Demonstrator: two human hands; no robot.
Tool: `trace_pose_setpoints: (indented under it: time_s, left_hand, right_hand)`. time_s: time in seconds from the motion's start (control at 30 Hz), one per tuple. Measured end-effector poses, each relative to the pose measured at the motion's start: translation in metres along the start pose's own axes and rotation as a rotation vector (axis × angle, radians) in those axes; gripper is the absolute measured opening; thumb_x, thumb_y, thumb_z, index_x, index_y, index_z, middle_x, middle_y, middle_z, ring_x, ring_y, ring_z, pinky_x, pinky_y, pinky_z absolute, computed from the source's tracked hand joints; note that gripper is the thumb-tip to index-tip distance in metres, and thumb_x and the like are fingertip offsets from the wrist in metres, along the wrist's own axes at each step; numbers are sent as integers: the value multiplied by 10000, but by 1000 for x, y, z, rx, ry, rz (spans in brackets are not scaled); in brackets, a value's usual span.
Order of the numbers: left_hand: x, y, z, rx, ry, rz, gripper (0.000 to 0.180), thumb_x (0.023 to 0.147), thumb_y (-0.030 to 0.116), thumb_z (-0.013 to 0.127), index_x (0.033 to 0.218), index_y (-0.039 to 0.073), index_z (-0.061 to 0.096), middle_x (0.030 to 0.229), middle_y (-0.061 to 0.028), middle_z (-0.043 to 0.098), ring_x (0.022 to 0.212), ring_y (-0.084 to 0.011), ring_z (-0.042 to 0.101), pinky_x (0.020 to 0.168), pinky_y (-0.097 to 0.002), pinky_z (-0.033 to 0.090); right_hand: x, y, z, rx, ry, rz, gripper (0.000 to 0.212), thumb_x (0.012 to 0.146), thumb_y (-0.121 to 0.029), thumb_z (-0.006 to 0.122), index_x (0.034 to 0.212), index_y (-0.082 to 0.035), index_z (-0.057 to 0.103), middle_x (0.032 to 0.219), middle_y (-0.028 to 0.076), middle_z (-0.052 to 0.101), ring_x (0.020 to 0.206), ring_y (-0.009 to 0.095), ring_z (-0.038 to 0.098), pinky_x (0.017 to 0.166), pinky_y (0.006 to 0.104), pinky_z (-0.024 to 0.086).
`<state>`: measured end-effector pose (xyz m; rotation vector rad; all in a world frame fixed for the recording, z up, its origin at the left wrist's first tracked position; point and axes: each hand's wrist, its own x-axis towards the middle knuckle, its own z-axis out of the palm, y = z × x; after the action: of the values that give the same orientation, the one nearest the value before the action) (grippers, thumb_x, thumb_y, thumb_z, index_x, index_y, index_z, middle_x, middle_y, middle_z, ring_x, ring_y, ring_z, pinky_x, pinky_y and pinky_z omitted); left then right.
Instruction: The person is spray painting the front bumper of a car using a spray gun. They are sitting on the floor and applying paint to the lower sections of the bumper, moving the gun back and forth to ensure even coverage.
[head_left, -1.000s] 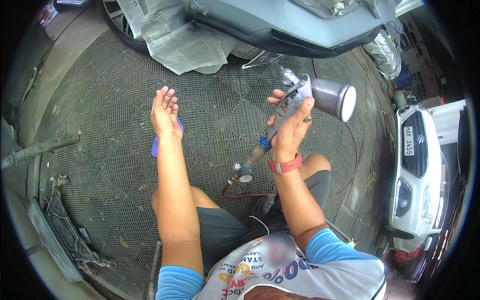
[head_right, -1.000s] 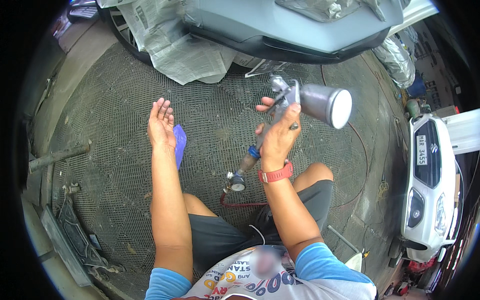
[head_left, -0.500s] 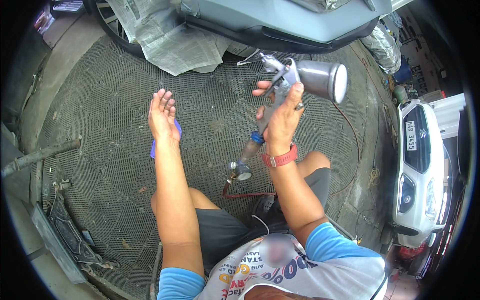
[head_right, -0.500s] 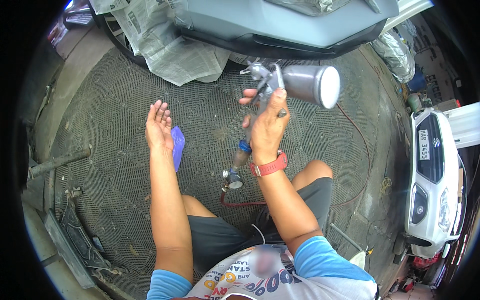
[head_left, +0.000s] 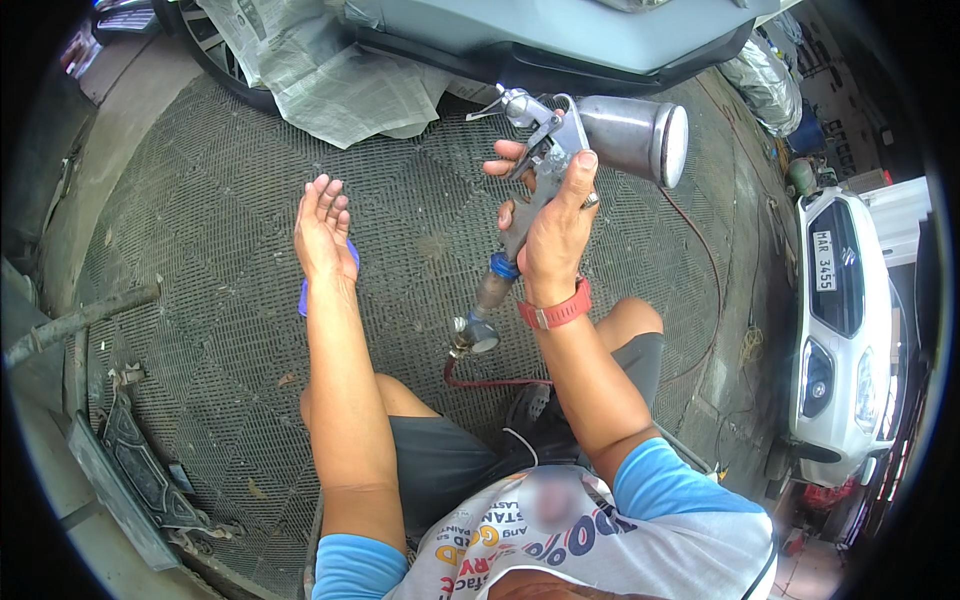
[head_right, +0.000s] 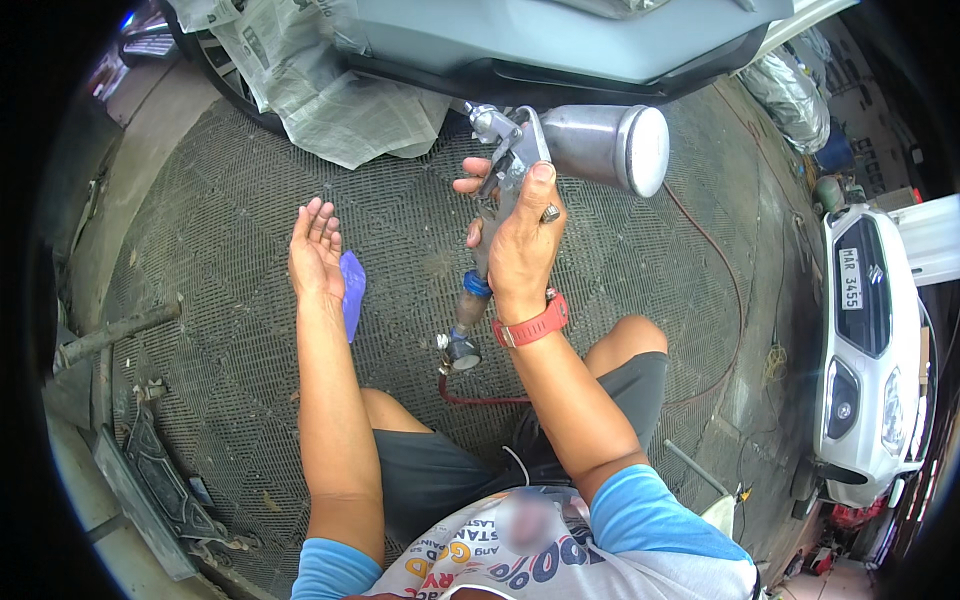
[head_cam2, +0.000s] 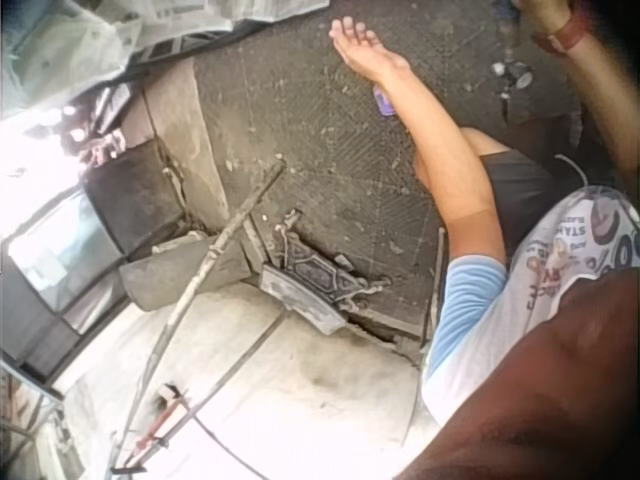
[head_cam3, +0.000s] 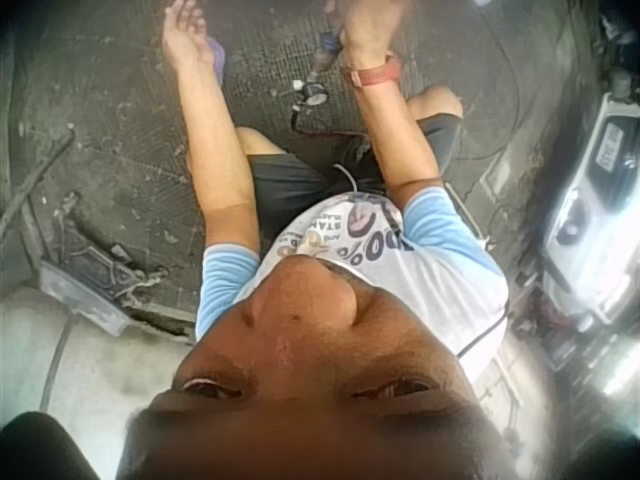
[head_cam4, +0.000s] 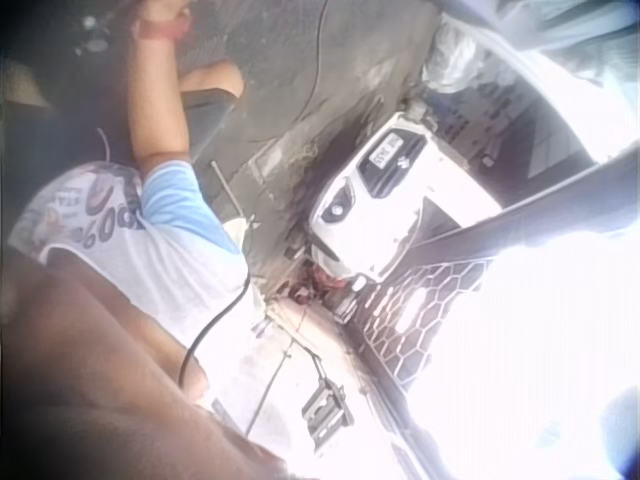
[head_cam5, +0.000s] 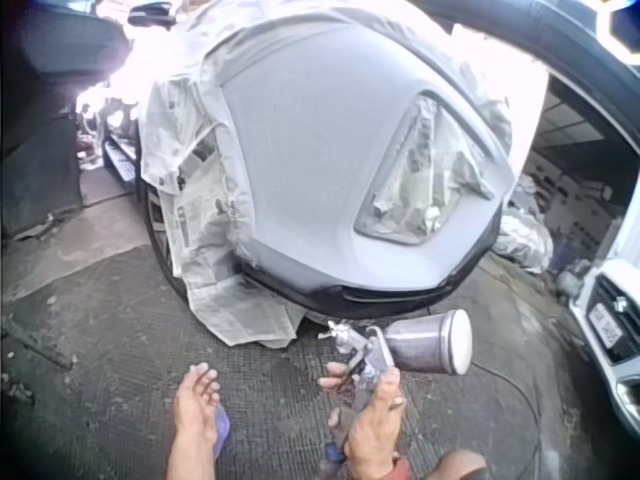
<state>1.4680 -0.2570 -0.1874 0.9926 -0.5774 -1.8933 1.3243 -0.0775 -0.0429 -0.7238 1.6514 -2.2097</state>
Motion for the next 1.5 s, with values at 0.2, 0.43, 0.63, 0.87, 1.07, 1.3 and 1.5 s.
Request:
trace_pose_setpoints:
  time_s: [0.2, 0.43, 0.63, 0.87, 1.07, 1.3, 1.5]
  left_hand:
    - [-2, 1, 2, -6, -9, 0, 415, 1125, 406, 642, 1378, 87, 720, 1230, -3, 737, 1058, -116, 640, 962, -281, 506]
    - [-5, 3, 2, -10, -20, 10, 401, 1130, 400, 637, 1367, 87, 719, 1221, 1, 740, 1040, -113, 643, 940, -274, 508]
    - [-9, 2, 3, -4, -43, 13, 416, 1131, 406, 635, 1390, 86, 701, 1226, 0, 729, 1042, -115, 635, 935, -271, 508]
    - [-11, 2, 4, 21, -40, 15, 437, 1132, 413, 632, 1406, 77, 693, 1230, -5, 720, 1047, -121, 627, 946, -283, 505]
    - [-16, 4, 8, 37, -29, 17, 440, 1136, 404, 630, 1407, 62, 689, 1218, -7, 718, 1047, -118, 631, 933, -273, 507]
    - [-17, 5, 8, 43, -30, 24, 441, 1136, 402, 634, 1406, 59, 688, 1218, -8, 720, 1041, -117, 635, 930, -271, 510]
    - [-18, 3, 10, 70, -28, 22, 451, 1140, 408, 623, 1420, 59, 680, 1235, -9, 714, 1052, -119, 627, 947, -275, 503]
  right_hand:
    - [3, 12, -19, -14, 64, -24, 774, 1160, -671, 360, 1527, -12, 532, 1159, 178, 767, 975, 217, 763, 538, 285, 548]
    - [-8, 28, -18, 33, 83, -92, 804, 1143, -700, 383, 1613, -55, 472, 1202, 162, 748, 1028, 210, 749, 562, 290, 548]
    - [1, 41, -11, 69, 15, -91, 844, 1133, -723, 378, 1696, -95, 407, 1186, 140, 751, 1001, 199, 747, 572, 282, 544]
    - [1, 58, -14, 33, 69, -186, 768, 1154, -681, 358, 1447, -1, 563, 1185, 152, 752, 980, 194, 754, 565, 290, 573]
    - [18, 60, -30, 25, 125, -226, 739, 1174, -643, 316, 1471, -4, 540, 1145, 154, 749, 948, 199, 748, 535, 285, 561]
    - [71, 50, -103, -46, 330, -213, 784, 1153, -698, 281, 1470, -16, 504, 1129, 179, 743, 914, 231, 740, 500, 307, 534]
    - [121, 28, -171, -108, 473, -190, 745, 1179, -622, 292, 1325, 49, 583, 1066, 196, 768, 867, 249, 765, 474, 316, 557]
